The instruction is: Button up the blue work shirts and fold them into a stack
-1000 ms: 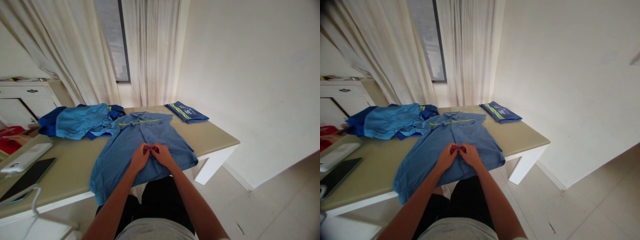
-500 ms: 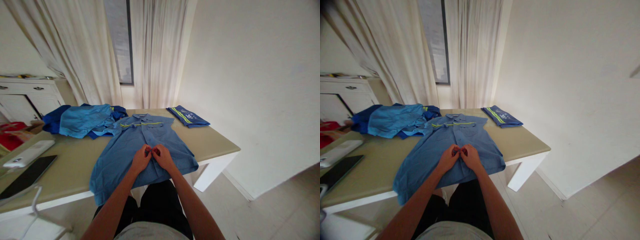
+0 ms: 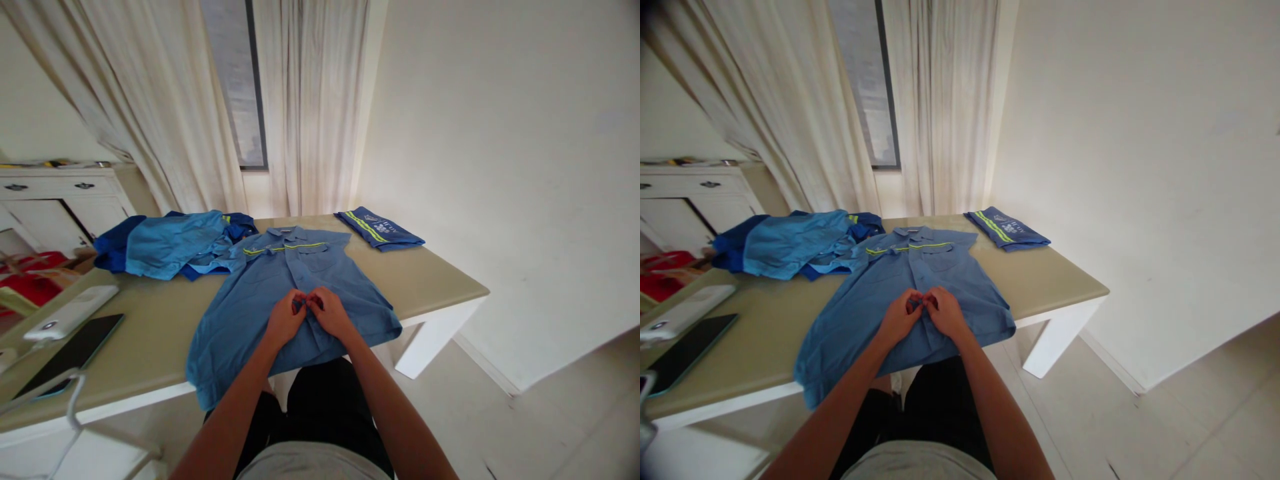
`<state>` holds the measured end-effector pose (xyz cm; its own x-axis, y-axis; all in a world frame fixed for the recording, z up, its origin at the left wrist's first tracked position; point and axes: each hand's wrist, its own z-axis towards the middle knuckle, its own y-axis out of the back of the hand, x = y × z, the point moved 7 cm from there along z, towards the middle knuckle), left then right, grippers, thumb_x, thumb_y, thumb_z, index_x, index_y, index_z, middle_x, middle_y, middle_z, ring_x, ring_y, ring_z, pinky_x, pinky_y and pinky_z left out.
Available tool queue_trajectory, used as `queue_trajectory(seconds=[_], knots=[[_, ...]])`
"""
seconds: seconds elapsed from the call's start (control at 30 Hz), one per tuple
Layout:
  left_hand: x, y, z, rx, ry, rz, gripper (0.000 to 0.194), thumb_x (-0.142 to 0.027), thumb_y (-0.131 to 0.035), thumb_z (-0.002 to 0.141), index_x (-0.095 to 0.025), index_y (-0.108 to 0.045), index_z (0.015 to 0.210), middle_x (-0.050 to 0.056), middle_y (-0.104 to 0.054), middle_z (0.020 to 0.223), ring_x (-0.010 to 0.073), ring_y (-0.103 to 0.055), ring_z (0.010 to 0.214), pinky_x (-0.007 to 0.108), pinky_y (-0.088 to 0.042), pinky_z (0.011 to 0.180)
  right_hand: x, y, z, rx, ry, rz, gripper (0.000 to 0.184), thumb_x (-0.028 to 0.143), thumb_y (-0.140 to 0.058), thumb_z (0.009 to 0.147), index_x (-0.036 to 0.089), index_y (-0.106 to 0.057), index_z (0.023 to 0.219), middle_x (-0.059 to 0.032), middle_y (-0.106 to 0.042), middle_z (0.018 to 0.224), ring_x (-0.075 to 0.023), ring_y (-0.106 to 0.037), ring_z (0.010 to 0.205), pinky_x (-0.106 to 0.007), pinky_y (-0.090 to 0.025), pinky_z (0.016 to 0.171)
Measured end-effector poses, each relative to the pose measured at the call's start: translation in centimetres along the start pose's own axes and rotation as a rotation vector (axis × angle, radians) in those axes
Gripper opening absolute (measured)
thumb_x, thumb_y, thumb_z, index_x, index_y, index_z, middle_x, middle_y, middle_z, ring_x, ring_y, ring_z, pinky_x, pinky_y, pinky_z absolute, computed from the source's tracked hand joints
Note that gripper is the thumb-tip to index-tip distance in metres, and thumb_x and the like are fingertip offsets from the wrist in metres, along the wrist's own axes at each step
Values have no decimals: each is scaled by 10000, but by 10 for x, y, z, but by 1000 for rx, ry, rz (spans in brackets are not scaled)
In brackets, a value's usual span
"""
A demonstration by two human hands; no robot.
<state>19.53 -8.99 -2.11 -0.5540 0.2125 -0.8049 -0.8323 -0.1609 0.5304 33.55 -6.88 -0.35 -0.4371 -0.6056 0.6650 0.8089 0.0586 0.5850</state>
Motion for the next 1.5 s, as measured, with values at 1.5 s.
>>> queue_trajectory(seconds=[1.5], knots=[[0, 1, 0, -30, -19, -33, 226, -322, -582, 937, -238, -640, 1139, 43, -761, 1010, 189, -701, 771, 332, -518, 746, 7, 5, -3, -11, 6, -78, 118, 105, -580, 919, 213, -627, 926, -28, -639, 907, -185, -599, 859, -296, -463, 811]])
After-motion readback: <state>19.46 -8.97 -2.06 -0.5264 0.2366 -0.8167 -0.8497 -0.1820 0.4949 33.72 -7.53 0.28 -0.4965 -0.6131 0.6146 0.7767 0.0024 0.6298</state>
